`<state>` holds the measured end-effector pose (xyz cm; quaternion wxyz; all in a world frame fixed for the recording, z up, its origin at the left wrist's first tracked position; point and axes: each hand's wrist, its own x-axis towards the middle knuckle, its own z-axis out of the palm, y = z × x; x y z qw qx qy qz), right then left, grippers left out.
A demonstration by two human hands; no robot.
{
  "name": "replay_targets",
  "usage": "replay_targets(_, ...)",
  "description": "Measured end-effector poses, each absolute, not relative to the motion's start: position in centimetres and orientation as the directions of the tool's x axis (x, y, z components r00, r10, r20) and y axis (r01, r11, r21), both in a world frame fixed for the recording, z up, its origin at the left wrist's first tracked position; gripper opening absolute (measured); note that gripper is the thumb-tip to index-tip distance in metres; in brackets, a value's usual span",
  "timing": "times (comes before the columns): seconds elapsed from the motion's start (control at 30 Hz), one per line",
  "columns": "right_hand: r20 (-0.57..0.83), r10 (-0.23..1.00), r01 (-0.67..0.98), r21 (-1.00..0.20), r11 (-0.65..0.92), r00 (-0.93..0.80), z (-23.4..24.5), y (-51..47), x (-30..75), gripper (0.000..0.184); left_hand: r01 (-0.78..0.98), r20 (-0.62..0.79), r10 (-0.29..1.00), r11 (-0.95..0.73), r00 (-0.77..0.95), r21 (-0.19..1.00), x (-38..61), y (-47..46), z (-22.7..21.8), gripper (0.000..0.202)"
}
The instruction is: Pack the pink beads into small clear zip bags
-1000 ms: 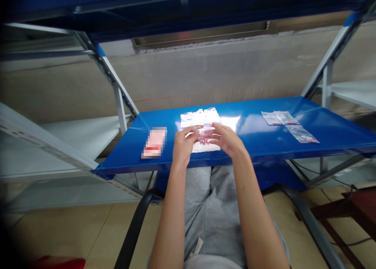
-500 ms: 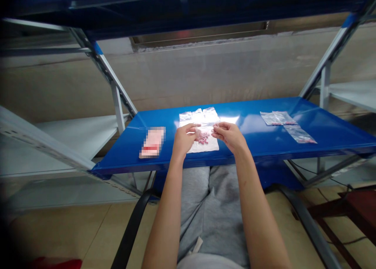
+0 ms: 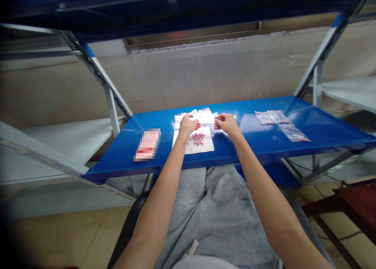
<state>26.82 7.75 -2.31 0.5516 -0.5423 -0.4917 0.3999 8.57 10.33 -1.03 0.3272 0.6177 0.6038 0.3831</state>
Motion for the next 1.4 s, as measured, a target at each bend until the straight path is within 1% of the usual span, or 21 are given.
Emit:
replay_targets(0.07,0.132,0.973,0.137,-0.985,0.107,0.188,-2.5,7.8,26.8,0.013,0.491,0.090,0.994,-0.049,-0.062,0.870,8.6,10.6,-1.5,0.063)
replay_targets(0.13,0.166,0.970,0.182,-0.974,0.134,0.177,-2.6,7.9,26.9,0.011,0.495,0.116,0.991,-0.066,-0.071,0.866,8.5,10.6,-1.8,0.069)
replay_targets(0.3,0.190,0.971,0.238,-0.959,0.153,0.144,-2.4,8.1,27.1,0.010,0.475,0.177,0.983,-0.136,-0.042,0.869,8.3,10.6,-2.3,0.050)
replay_targets(0.43,0.175,0.975,0.238,-0.961,0.140,0.135,-2.4,8.1,27.3,0.010,0.434,0.228,0.973,-0.195,-0.024,0.880,8.4,10.7,-2.8,0.042)
replay_targets(0.57,0.158,0.981,0.203,-0.970,0.133,0.116,-2.3,7.9,27.7,0.010,0.406,0.224,0.974,-0.198,-0.018,0.892,8.4,10.8,-3.3,0.039)
replay_targets(0.8,0.137,0.988,0.180,-0.976,0.123,0.071,-1.7,7.4,28.0,0.010,0.464,0.213,0.977,-0.185,-0.009,0.867,8.5,10.3,-2.9,0.037)
replay_targets(0.97,0.157,0.987,0.175,-0.973,0.148,0.042,-1.3,7.0,28.0,0.011,0.460,0.188,0.982,-0.171,0.009,0.871,8.5,10.2,-2.8,0.038)
replay_targets(1.13,0.138,0.989,0.190,-0.974,0.125,0.055,-1.2,6.9,28.0,0.012,0.476,0.174,0.985,-0.163,0.021,0.864,8.3,10.2,-3.2,0.038)
replay_targets(1.3,0.130,0.990,0.189,-0.975,0.117,0.057,-1.2,7.0,27.9,0.007,0.490,0.143,0.988,-0.150,0.051,0.859,8.3,10.1,-2.7,0.038)
replay_targets(1.33,0.126,0.990,0.185,-0.976,0.113,0.061,-1.3,7.0,27.9,0.007,0.506,0.157,0.986,-0.164,0.057,0.847,8.2,9.8,-2.4,0.037)
replay_targets(1.4,0.113,0.990,0.181,-0.979,0.097,0.080,-1.5,7.1,27.9,0.007,0.554,0.240,0.970,-0.224,0.044,0.802,7.4,8.8,-1.7,0.033)
